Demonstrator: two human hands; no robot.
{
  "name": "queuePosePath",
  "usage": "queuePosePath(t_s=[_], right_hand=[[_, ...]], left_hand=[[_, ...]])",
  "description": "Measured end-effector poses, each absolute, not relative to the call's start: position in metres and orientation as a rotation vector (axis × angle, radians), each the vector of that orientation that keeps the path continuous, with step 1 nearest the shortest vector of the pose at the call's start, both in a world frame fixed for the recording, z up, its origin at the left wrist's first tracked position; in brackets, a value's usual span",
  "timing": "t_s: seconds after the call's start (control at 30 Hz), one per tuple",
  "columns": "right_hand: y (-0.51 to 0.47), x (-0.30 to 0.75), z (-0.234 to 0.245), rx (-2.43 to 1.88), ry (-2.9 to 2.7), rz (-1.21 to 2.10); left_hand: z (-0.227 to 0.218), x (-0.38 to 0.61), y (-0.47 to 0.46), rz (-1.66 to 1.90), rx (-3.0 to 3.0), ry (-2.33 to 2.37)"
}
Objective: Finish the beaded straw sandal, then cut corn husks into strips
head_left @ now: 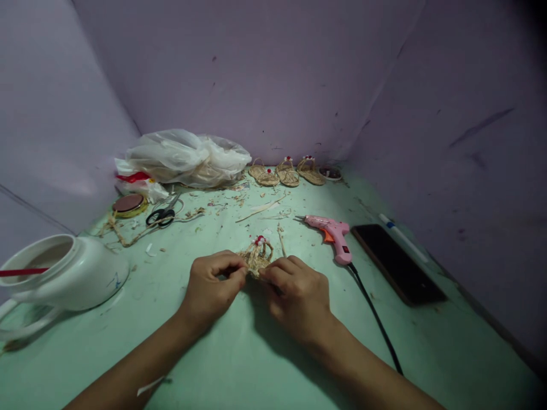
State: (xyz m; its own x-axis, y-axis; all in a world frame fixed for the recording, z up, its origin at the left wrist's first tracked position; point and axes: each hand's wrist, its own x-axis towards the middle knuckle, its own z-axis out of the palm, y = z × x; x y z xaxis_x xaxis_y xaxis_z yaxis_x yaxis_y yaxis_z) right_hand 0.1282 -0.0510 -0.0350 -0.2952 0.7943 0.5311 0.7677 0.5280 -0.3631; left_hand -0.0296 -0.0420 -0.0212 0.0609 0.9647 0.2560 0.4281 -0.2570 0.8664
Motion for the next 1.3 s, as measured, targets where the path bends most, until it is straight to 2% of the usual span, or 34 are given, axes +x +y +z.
queuePosePath(t_s=[0.2,0.47,0.53,0.7,0.8,0.9,1.0,1.1,1.3], right_hand=[[-0.050,0.130,-0.035,-1.260,-2.093,0.044],[-0.047,0.133,-0.036,-1.259,-2.000,0.113],[-0.048,0.133,-0.036,-1.251,-1.990,0.090],[-0.051,0.131,-0.037,-1.235,-1.997,-0.096],[-0.052,0.130,-0.039,-1.218,-1.997,-0.158],[-0.053,0.128,-0.040,-1.214,-2.014,-0.134],[-0.053,0.128,-0.041,-1.215,-2.026,-0.088],[-0.052,0.129,-0.042,-1.209,-2.012,-0.063],[-0.050,0.130,-0.040,-1.183,-1.973,-0.048]], left_hand=[[-0.018,-0.031,-0.038,1.103,1.263,1.311],[-0.012,-0.054,-0.019,1.385,0.888,1.070],[-0.010,-0.057,-0.018,1.367,0.962,1.134],[-0.011,-0.044,-0.035,0.941,1.703,1.496],[-0.019,-0.034,-0.044,1.064,2.071,1.512],[-0.029,-0.031,-0.044,1.218,2.244,1.275],[-0.035,-0.033,-0.040,1.271,2.264,1.184],[-0.034,-0.034,-0.041,1.207,2.230,1.307],[-0.023,-0.043,-0.031,1.244,1.533,1.488]])
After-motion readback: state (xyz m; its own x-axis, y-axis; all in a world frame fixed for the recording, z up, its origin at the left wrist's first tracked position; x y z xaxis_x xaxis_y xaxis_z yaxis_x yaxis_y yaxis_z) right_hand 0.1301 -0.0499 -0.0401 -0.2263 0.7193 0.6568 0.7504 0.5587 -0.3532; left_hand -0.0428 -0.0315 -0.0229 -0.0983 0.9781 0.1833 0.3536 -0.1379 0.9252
